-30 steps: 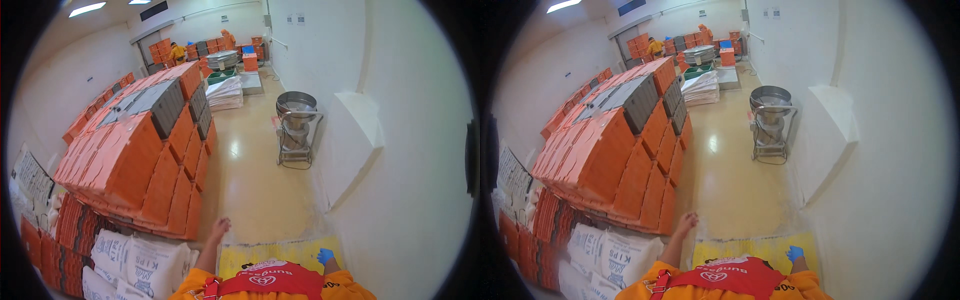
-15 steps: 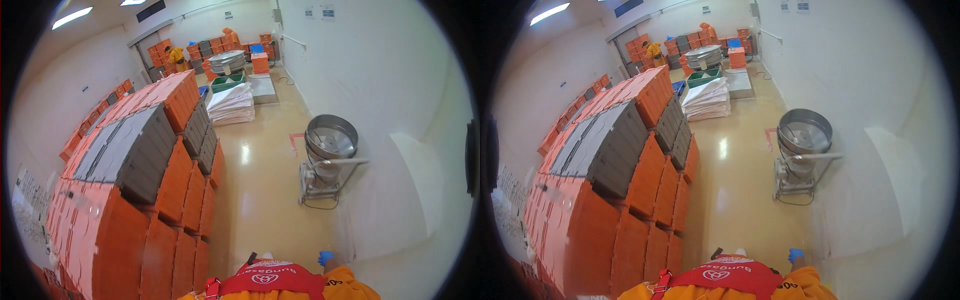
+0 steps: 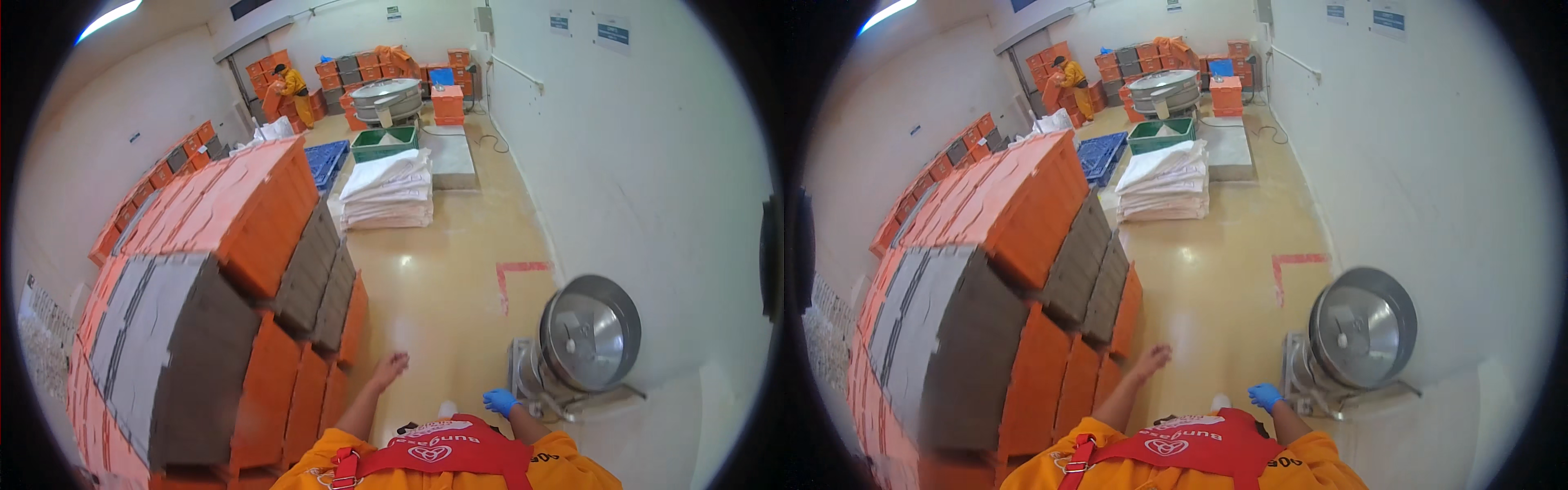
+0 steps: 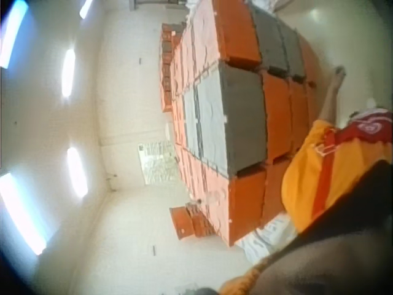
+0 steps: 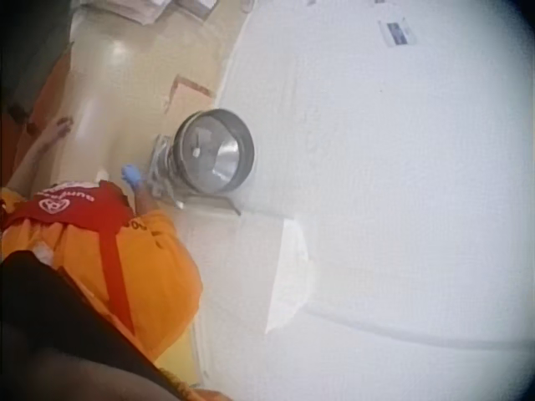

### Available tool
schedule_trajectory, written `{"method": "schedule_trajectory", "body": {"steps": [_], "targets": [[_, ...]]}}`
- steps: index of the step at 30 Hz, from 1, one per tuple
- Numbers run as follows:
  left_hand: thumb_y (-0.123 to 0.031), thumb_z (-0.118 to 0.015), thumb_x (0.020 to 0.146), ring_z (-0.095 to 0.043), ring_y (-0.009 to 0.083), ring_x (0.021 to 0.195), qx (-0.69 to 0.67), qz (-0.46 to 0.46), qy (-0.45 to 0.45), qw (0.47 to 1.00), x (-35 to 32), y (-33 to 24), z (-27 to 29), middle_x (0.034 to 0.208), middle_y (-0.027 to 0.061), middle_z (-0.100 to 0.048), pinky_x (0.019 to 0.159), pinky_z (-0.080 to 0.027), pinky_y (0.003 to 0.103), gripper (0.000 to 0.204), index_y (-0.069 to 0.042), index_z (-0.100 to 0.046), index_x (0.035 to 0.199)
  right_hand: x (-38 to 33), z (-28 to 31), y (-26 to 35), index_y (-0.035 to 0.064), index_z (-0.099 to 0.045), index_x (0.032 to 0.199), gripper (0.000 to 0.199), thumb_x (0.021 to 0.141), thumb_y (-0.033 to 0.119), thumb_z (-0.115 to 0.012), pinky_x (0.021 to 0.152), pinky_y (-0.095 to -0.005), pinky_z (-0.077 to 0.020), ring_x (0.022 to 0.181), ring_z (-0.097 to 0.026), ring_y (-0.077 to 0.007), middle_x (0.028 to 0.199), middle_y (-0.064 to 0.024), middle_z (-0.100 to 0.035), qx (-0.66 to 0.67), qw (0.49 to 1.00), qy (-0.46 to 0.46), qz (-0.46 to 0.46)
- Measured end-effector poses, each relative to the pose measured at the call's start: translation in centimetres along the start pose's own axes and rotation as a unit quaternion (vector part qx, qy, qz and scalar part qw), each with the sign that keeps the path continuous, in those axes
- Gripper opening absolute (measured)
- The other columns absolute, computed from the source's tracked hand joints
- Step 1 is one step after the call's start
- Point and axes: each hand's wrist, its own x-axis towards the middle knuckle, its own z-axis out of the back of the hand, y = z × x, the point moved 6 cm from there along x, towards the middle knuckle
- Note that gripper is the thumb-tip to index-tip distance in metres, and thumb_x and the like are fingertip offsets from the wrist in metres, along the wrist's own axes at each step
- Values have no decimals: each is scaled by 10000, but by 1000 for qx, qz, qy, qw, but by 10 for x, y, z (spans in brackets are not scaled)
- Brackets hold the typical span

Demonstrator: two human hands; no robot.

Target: The person scoops white powder from a green bin into a plastic bag using a metal scoop. They place the filled bag on a digital scale to weigh it, then move it aside. The person also handles green plastic bins and white lids, stacking them in the background.

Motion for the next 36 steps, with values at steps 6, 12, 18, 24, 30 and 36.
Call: {"method": "schedule_trajectory", "body": {"steps": [6,12,18,24,30,36], "targets": [[-349,-609,874,-499,160,590,5,299,-29,954,4,163,112,753,47,-583,513,-417,360,321,-64,-658,1013,145,99,133,51,-614,1003,247,870,259,-614,562,-320,-472,684,-628,-187,895,-81,-654,6,998,-33,-56],[-322,-610,870,-536,172,656,-69,473,-151,865,56,158,169,839,65,-618,569,-447,356,339,-66,-653,1089,256,151,272,73,-586,982,204,890,255,-580,530,-354,-460,608,-591,-211,847,-103,-642,74,992,-99,14],[-318,-613,869,-568,180,714,-13,417,-100,903,304,79,185,913,79,-642,626,-472,347,381,-57,-636,1145,365,180,299,75,-589,935,162,884,227,-569,551,-373,-479,619,-600,-230,806,-91,-633,64,957,-115,-257],[-338,-637,878,-621,177,935,96,98,-105,985,623,-157,232,1073,115,-654,812,-499,327,458,7,-595,1176,475,170,511,91,-588,934,167,868,244,-575,536,-395,-466,642,-611,-235,794,-87,-629,119,988,-70,-70],[-296,-640,887,-633,211,991,-3,-45,-140,989,792,-325,297,1101,132,-659,852,-495,316,400,-9,-601,1163,641,197,632,118,-526,881,123,895,223,-465,494,-378,-395,621,-531,-254,769,-91,-547,71,979,74,-175],[-351,-671,846,-632,245,1035,76,127,-250,957,789,-259,377,1107,153,-656,913,-479,340,460,-12,-610,1151,789,107,848,125,-533,839,156,910,223,-434,458,-374,-395,550,-502,-247,693,-108,-518,-141,968,118,-169]]}}
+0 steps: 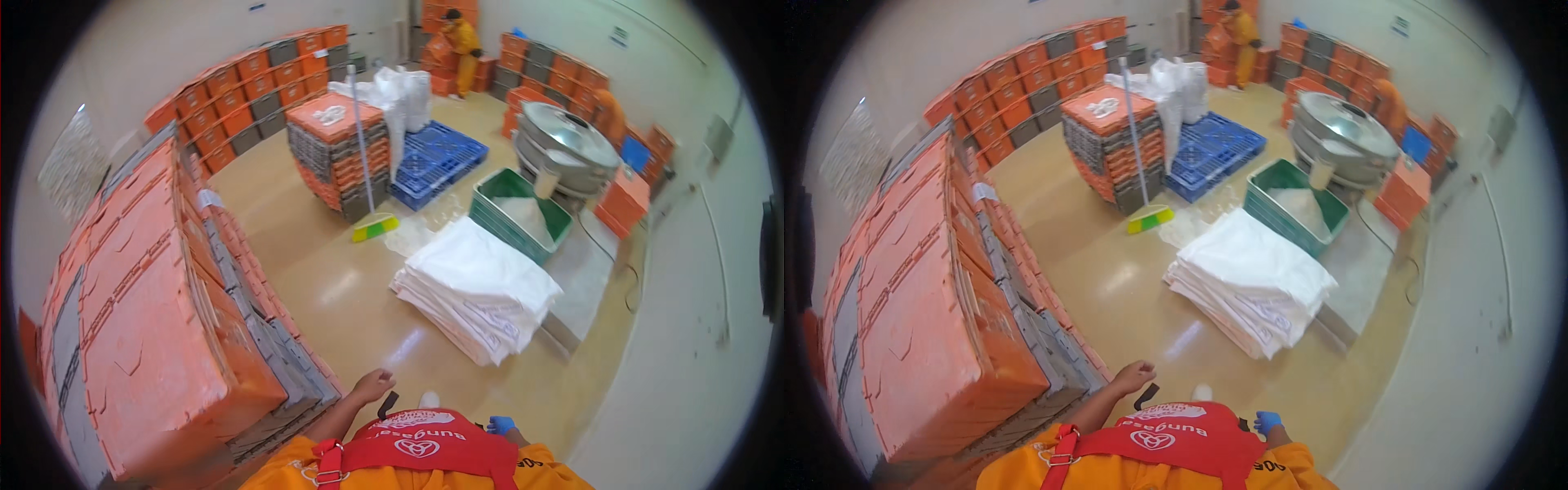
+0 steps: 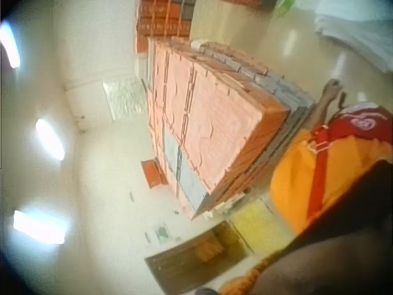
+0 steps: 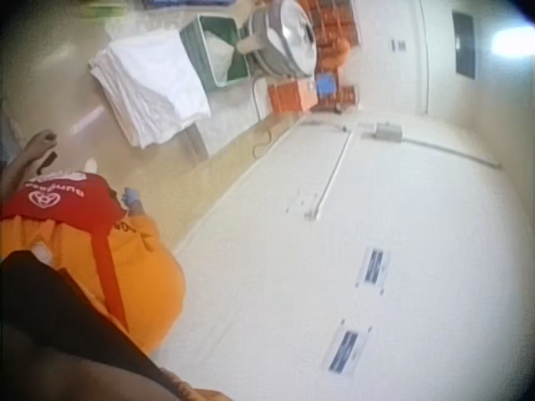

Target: The person scoops white powder from a green bin into a plastic bag using a metal scoop. They place the filled bag on a digital scale to weigh it, then move it aside. The person also handles green plastic bins and white lids, stacking them in the background.

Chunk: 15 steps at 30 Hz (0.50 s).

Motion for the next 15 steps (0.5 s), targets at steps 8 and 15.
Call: {"method": "schedule_trajectory", "body": {"steps": [8,15], "targets": [[-292,-670,855,-645,227,1000,-188,82,-216,955,37,-11,107,1119,150,-652,886,-492,324,419,4,-600,1144,86,-25,443,40,-622,986,230,888,238,-559,526,-330,-451,651,-622,-213,831,-99,-655,-272,930,-71,237],[-283,-669,856,-657,242,976,-168,106,-279,939,131,-2,218,1153,170,-634,848,-513,328,448,3,-573,1187,106,-215,612,55,-613,1121,275,884,176,-549,622,-329,-487,752,-649,-200,942,-99,-676,-165,944,66,277]]}}
